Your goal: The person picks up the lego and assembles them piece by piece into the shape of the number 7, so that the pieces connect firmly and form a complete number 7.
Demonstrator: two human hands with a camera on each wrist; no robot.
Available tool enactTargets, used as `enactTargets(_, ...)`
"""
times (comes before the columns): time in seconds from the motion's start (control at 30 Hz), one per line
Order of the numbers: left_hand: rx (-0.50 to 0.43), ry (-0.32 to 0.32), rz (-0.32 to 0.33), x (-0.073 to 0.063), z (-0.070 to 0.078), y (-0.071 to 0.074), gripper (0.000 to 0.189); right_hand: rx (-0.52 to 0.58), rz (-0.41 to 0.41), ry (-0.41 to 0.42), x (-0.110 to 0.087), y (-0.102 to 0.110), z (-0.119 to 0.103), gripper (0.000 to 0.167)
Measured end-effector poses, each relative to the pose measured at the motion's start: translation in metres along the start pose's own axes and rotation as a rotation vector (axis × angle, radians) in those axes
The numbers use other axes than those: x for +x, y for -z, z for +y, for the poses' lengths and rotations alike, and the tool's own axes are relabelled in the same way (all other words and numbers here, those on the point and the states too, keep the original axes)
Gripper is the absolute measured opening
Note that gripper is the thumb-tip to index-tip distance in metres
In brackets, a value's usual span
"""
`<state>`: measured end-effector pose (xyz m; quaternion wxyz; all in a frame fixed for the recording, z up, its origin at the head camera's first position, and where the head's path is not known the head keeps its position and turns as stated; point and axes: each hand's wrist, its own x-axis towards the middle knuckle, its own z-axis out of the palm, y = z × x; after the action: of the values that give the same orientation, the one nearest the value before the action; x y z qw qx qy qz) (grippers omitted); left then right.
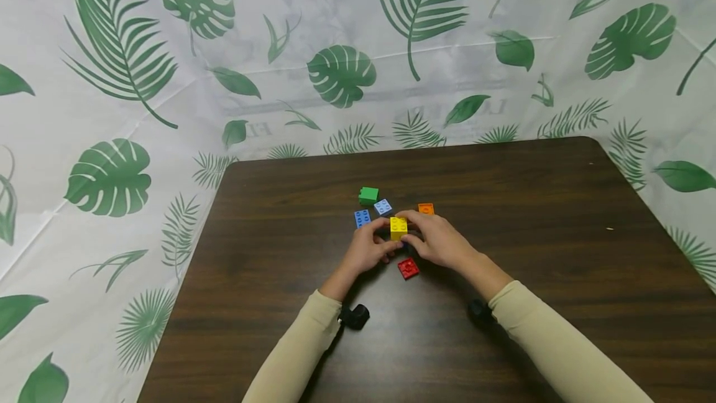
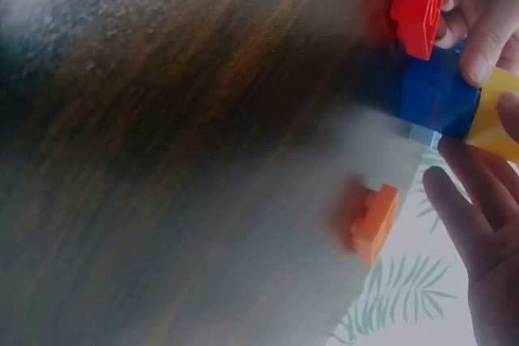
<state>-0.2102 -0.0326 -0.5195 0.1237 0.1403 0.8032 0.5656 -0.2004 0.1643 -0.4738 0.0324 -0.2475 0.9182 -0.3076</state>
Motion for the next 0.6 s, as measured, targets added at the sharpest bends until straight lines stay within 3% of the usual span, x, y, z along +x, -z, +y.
enactTargets(0.6, 0.027, -0.014, -0.012, 0.0014, -0.0015, -0.0006, 0.042, -0.091, 0.009, 0.036, -0.0007, 0.0, 0.0012, 0.053)
